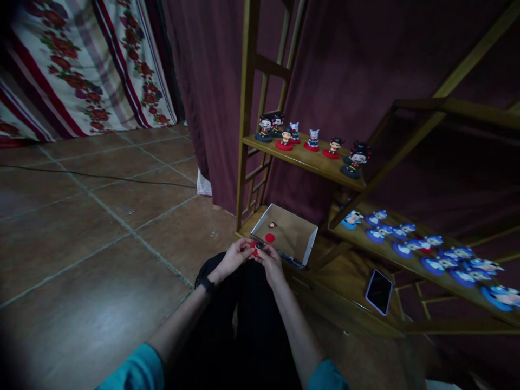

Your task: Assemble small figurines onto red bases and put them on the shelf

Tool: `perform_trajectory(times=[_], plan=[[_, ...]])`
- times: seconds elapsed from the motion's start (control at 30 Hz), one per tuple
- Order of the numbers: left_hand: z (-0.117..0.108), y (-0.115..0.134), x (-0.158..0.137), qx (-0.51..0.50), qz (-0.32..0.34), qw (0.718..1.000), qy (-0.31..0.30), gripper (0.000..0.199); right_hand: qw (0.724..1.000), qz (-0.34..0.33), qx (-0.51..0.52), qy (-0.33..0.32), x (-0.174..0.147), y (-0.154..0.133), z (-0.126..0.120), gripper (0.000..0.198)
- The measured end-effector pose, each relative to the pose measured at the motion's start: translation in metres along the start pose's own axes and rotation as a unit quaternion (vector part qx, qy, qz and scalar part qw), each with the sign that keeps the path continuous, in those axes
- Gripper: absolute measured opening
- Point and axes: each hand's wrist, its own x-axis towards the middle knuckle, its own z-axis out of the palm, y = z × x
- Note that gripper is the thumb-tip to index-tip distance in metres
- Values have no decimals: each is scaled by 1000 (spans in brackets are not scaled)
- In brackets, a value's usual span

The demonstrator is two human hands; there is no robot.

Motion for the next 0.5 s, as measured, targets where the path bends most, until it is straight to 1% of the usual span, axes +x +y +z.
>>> perform_trajectory(times=[0.1,0.23,0.37,0.5], plan=[[-2,2,1,-60,-29,998,-5,29,1000,-6,-19,9,-1,-5,5,25],[-6,1,3,-108,-57,992,-11,32,999,5,-29,18,0,-9,9,26],[-8,1,5,-128,-93,987,-7,33,999,14,-43,20,1,-11,12,26],[-10,4,4,-136,-107,985,2,32,999,20,-47,11,2,-11,13,29]])
